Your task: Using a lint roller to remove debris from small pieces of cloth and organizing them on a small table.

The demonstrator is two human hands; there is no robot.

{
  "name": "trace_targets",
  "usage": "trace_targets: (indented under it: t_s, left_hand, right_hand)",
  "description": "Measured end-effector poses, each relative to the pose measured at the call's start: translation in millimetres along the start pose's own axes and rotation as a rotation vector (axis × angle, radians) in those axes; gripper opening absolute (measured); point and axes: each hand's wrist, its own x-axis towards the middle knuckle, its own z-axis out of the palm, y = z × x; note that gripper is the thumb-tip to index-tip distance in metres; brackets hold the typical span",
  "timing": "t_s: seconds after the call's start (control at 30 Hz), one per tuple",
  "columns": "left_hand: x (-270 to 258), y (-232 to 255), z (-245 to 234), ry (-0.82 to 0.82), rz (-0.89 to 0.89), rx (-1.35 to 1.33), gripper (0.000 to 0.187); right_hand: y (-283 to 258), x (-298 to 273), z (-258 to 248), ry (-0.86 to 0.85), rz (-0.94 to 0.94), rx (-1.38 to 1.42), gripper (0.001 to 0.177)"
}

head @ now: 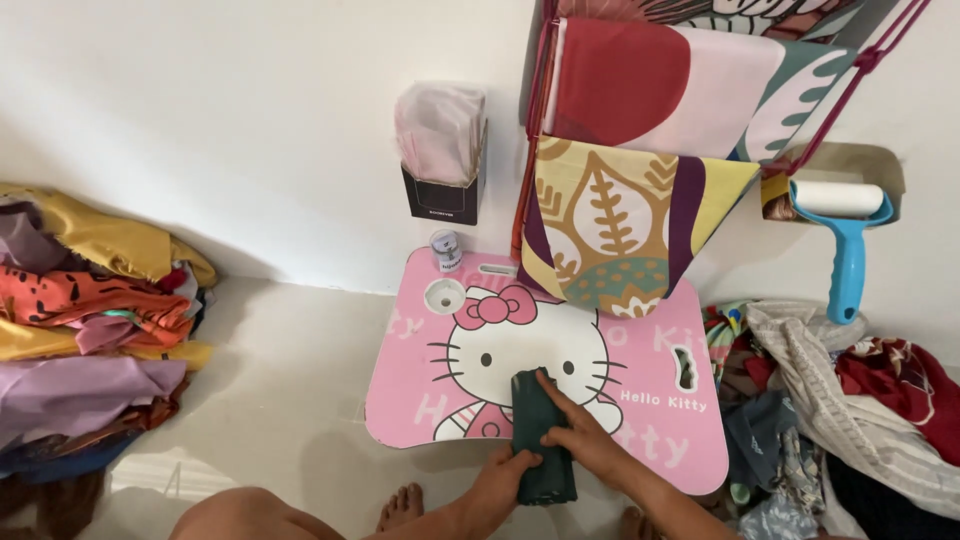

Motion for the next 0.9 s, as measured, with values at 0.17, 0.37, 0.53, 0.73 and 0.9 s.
trace_targets:
  t_s: [0.17, 0.37, 0.53, 0.73, 0.9]
  left_hand:
    - [-5, 17, 19, -0.072, 0.010, 0.113, 0.036]
    - [-20, 46, 48, -0.142, 0.050, 0.077, 0.035]
    - [-33, 80, 73, -0.128, 0.085, 0.166, 0.036]
    - [-24, 89, 77, -0.180, 0.103, 0.209, 0.041]
    - [-37, 104, 90, -0.186, 0.141, 0.244, 0.033]
  right_hand:
    - [-13, 4, -11, 0.099, 0.001, 0.069, 0.083]
    - [-37, 3, -17, 0.217, -0.044, 0.137, 0.084]
    - [-64, -5, -31, 0.145, -0.038, 0.090, 0.090]
    - [-65, -3, -37, 0.158, 0.010, 0.181, 0.089]
    - [-67, -4, -40, 0.190, -0.124, 0.245, 0.094]
